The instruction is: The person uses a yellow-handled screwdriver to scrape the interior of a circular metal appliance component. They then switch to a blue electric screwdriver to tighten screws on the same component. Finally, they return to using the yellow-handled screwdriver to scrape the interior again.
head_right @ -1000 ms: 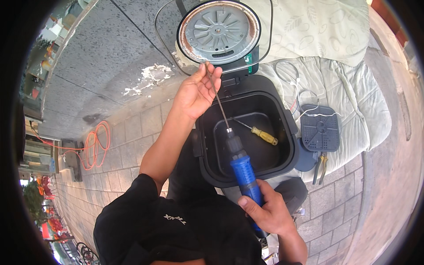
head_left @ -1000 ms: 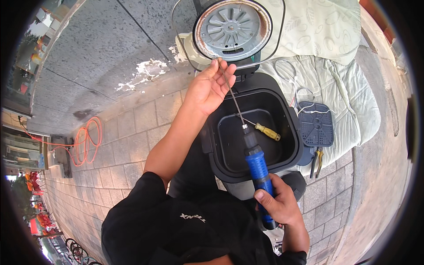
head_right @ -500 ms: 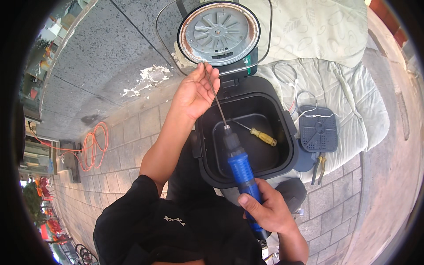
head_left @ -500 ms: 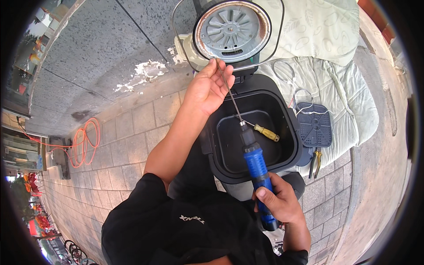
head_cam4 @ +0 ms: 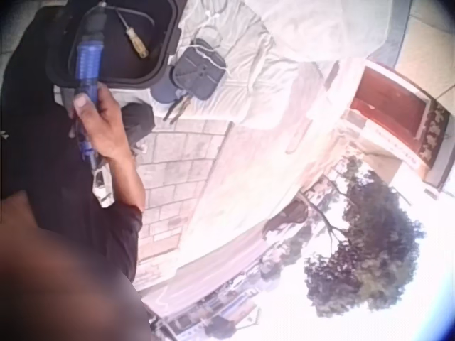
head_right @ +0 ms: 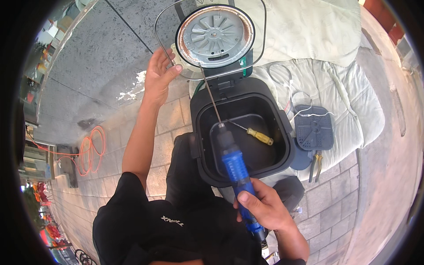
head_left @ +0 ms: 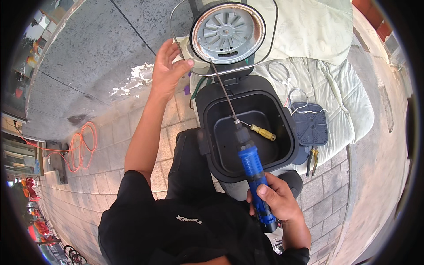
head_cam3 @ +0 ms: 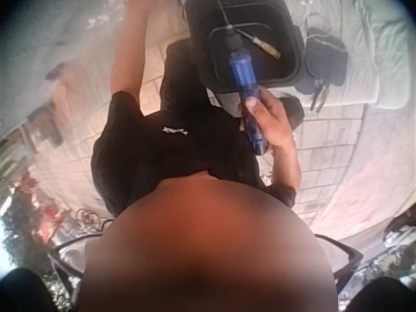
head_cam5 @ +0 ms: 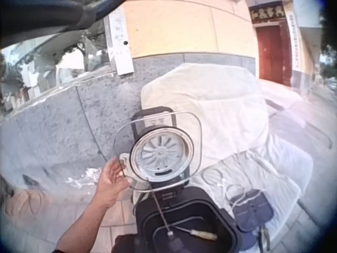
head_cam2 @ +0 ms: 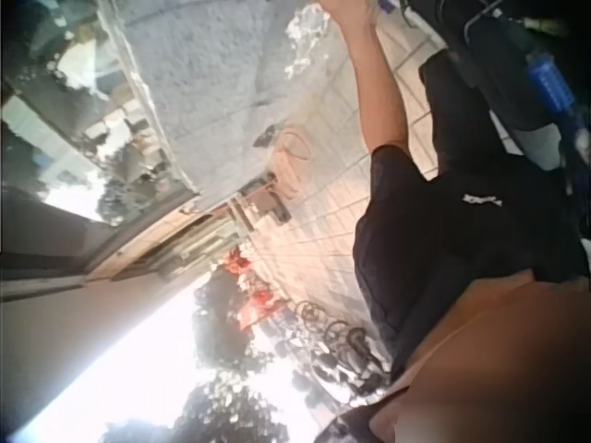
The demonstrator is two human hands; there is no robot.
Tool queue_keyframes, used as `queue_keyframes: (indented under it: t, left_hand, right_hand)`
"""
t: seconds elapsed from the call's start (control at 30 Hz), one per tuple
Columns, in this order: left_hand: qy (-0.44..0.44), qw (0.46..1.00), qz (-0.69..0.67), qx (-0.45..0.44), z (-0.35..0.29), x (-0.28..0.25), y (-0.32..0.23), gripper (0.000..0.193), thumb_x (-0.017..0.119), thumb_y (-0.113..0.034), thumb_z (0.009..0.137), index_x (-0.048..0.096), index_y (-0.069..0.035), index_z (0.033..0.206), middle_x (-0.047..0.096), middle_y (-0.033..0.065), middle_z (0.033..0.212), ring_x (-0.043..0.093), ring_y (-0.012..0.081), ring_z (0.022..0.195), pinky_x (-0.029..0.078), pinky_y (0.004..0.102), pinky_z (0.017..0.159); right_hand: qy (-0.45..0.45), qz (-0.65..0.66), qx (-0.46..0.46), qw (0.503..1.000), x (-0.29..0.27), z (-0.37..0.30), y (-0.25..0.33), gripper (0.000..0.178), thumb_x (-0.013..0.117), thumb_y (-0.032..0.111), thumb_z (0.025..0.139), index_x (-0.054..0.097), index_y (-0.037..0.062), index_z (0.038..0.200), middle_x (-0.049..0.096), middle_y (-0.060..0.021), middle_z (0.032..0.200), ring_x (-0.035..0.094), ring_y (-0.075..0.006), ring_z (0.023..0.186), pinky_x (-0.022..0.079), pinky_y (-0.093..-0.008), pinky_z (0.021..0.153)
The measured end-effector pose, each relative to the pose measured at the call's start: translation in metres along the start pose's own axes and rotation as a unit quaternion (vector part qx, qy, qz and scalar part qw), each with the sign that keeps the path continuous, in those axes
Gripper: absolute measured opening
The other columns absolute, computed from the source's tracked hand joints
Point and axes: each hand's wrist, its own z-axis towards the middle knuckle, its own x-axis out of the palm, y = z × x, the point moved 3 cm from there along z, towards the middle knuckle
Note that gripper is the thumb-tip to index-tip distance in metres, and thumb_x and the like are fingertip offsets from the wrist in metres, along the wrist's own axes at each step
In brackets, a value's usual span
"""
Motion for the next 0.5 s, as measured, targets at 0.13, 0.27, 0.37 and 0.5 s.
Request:
queue_keyframes:
  t: [0.13, 0.27, 0.37, 0.5]
  left_hand:
    - [0.192, 0.981, -0.032, -0.018, 0.026, 0.021, -0.006, 0.093, 0.087, -0.004, 0.083, 0.035, 0.003, 0.160, 0.053, 0.0150, 0.152, 0.051, 0.0250, 0.142, 0.042, 0.0424, 0.118]
    - [0.227, 0.971, -0.050, -0.062, 0.027, 0.033, -0.006, 0.099, 0.084, 0.000, 0.083, 0.029, 0.001, 0.165, 0.047, 0.0144, 0.160, 0.048, 0.0260, 0.146, 0.039, 0.0417, 0.122]
    - [0.232, 0.970, -0.052, -0.056, 0.025, 0.034, -0.007, 0.099, 0.081, 0.003, 0.084, 0.026, 0.002, 0.166, 0.045, 0.0161, 0.162, 0.048, 0.0259, 0.147, 0.039, 0.0410, 0.123]
    - [0.226, 0.973, -0.039, -0.038, 0.024, 0.029, -0.001, 0.095, 0.080, 0.004, 0.085, 0.027, 0.004, 0.165, 0.046, 0.0164, 0.161, 0.049, 0.0258, 0.146, 0.039, 0.0404, 0.122]
  right_hand:
    - [0.017, 0.051, 0.016, 0.998, 0.003, -0.002, -0.001, 0.051, 0.067, 0.041, 0.106, 0.055, -0.0014, 0.133, 0.069, -0.0105, 0.096, 0.071, -0.0198, 0.070, 0.058, -0.0321, 0.064]
    - [0.012, 0.043, 0.014, 0.999, 0.007, 0.000, -0.003, 0.048, 0.065, 0.041, 0.107, 0.056, -0.0009, 0.130, 0.069, -0.0100, 0.095, 0.071, -0.0196, 0.070, 0.057, -0.0324, 0.063]
    - [-0.010, 0.014, 0.001, 1.000, 0.010, 0.001, -0.007, 0.061, 0.067, 0.053, 0.103, 0.057, -0.0019, 0.128, 0.071, -0.0134, 0.090, 0.072, -0.0232, 0.063, 0.057, -0.0326, 0.055]
    - [-0.008, 0.018, 0.005, 1.000, 0.011, 0.002, -0.007, 0.059, 0.067, 0.052, 0.103, 0.058, -0.0023, 0.126, 0.071, -0.0132, 0.089, 0.072, -0.0230, 0.063, 0.057, -0.0324, 0.055]
